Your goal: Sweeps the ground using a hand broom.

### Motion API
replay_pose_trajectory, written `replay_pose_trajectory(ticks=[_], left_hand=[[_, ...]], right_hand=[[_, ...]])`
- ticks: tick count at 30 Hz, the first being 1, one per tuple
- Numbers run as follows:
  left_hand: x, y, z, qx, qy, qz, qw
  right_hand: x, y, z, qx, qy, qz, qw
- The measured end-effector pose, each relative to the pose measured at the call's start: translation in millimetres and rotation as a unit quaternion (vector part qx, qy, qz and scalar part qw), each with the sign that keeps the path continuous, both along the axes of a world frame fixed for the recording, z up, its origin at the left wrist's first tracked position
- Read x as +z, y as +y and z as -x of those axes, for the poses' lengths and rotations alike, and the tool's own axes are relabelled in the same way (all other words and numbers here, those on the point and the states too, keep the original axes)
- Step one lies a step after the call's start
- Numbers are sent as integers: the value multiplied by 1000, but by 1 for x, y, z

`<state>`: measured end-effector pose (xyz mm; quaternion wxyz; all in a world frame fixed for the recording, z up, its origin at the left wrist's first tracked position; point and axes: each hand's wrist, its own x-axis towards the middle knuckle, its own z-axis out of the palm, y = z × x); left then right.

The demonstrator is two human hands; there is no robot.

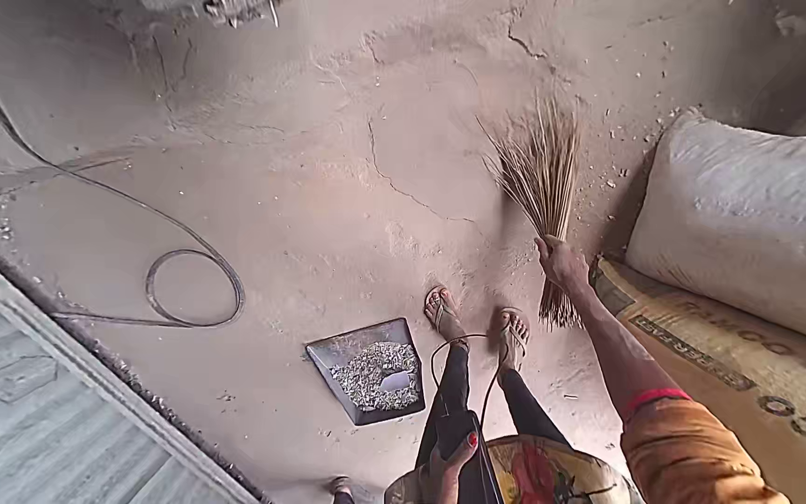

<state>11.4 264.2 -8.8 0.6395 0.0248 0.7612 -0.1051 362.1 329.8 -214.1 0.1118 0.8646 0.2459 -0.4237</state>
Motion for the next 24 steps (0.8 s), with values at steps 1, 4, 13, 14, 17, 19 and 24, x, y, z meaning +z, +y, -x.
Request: replay_pose_trajectory(ticks=[1,4,13,14,17,19,24], left_hand=[[-3,0,1,24,-6,-12,1000],[-16,8,-3,59,-27,-28,998],[-31,101,-59,-75,23,-99,992],[-33,102,-61,-57,23,-102,993],[-26,103,-66,-36,20,-91,995],[-22,111,-81,-38,16,-81,996],[-5,141,-125,-22,25,-77,996]], right_hand=[[18,-12,4,-35,-13,-5,999],[66,1,49,-26,50,-50,997],[16,184,44,228,247,-14,942],[-2,173,13,179,206,-23,962],[-17,90,-67,44,107,7,993],[3,35,-95,-31,57,51,997],[79,23,-11,-115,72,-41,990]])
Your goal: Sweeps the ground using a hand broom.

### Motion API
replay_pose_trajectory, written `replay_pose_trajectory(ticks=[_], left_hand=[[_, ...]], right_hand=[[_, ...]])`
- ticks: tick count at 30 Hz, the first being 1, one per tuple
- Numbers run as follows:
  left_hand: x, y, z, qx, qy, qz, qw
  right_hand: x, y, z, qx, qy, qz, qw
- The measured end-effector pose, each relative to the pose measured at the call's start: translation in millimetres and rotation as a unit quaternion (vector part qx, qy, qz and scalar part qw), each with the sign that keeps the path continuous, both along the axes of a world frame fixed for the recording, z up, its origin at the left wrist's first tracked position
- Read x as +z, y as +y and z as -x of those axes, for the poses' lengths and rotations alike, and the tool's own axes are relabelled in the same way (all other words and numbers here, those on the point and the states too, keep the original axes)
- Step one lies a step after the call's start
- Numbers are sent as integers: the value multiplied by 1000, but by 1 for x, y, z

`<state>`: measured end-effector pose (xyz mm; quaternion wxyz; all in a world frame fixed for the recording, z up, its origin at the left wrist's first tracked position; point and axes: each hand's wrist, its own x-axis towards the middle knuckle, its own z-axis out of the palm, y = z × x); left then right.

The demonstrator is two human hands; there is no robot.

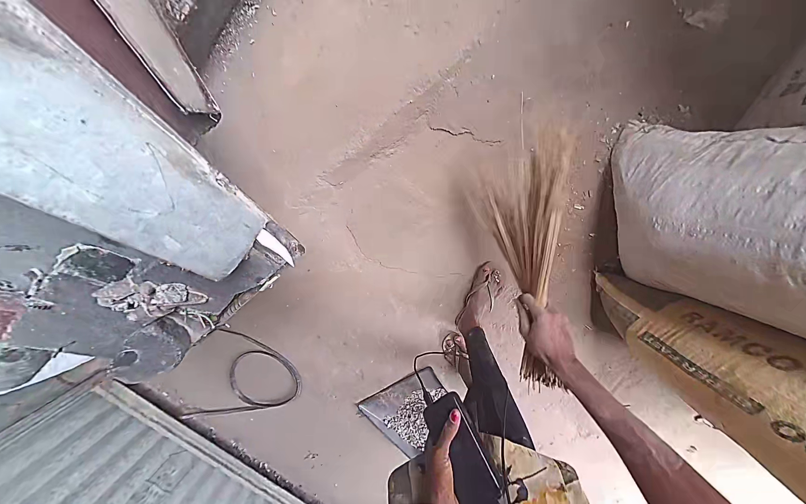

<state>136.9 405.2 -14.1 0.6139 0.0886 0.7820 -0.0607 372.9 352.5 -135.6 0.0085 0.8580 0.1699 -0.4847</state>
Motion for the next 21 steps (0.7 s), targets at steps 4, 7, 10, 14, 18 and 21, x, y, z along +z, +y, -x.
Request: replay_pose_trajectory(ticks=[4,7,10,14,18,21], left_hand=[[26,49,-49,-99,-17,-41,994],[44,90,-73,-185,-35,-86,978],[48,117,-76,-232,-39,-113,965],[18,141,-58,-276,-35,-50,959],[-17,186,-70,-527,-3,16,850],[-8,222,-87,-685,22,-27,727]], right_hand=[[-6,95,40,240,214,-28,946],[-47,125,-19,230,188,6,955],[-72,66,-108,128,93,78,984],[-20,-29,-136,12,30,180,983],[80,-62,-55,-148,10,101,984],[150,-54,73,-438,36,-25,898]])
